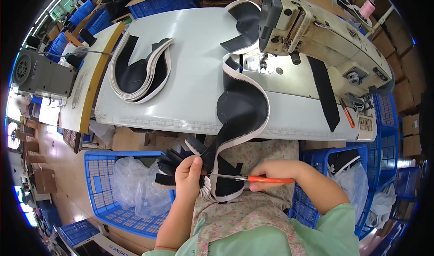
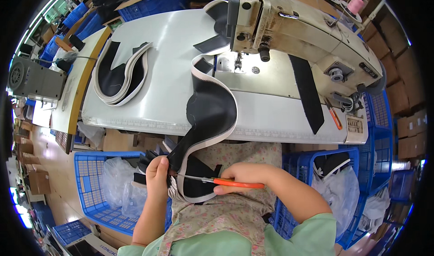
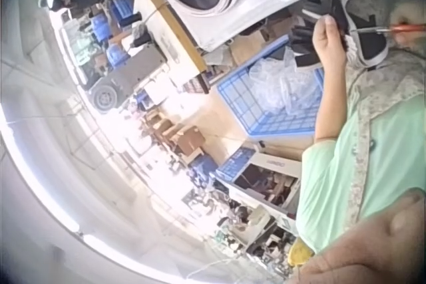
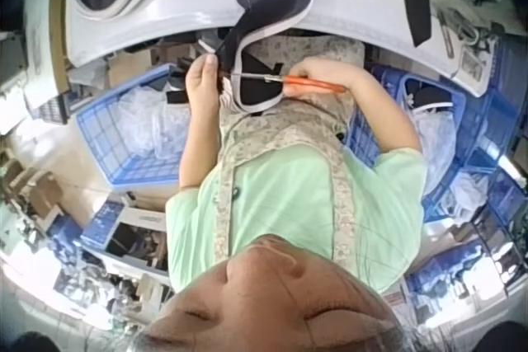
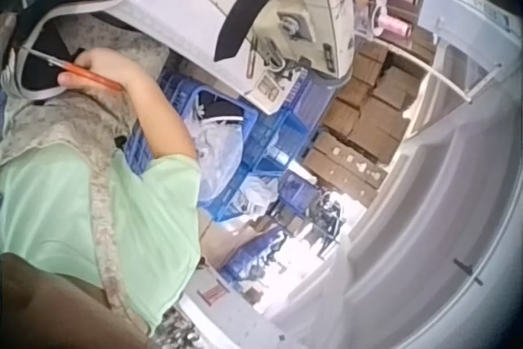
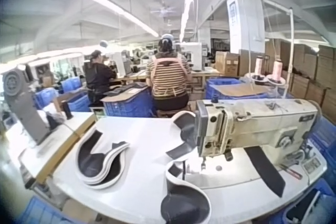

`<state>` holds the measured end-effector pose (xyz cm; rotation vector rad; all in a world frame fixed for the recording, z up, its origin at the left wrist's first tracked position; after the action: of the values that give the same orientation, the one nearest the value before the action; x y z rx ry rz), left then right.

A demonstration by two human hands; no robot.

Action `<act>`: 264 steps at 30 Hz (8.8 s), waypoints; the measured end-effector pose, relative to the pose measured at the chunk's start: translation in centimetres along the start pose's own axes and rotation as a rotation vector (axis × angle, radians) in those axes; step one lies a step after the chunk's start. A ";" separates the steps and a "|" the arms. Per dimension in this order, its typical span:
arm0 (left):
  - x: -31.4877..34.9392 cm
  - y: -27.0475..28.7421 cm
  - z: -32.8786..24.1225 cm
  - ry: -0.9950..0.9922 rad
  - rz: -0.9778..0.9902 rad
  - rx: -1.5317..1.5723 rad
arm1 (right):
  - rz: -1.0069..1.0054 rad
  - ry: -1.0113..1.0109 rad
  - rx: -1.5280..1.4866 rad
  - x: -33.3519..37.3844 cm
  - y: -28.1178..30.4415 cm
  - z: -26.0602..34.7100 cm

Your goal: Use scissors to trim and cut synthetic leather shoe components at a manufacturing station.

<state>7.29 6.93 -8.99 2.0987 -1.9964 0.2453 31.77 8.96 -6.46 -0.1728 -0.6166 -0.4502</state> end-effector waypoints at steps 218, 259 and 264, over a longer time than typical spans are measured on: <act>0.0 -2.5 0.1 -0.125 -0.020 -0.264 | -0.385 -0.233 0.398 4.9 -1.8 4.2; 0.8 0.9 -0.5 -0.031 -0.013 0.064 | -0.921 0.910 0.252 -6.9 -3.2 3.2; -0.7 -0.4 0.0 0.007 -0.067 0.149 | -0.772 0.877 0.289 -7.2 -6.3 0.9</act>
<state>7.60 7.62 -9.18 2.2456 -1.9550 0.4007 23.21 6.22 -9.88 0.5450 0.1556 -1.0881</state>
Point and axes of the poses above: each hand's wrist, its own x-axis away from the middle knuckle, its own y-axis out of the back of the hand, z = x × y, the point moved 1 cm from there along -x, towards the middle knuckle, and after that the axes turned 12 degrees about -x, right-handed, at the moved point
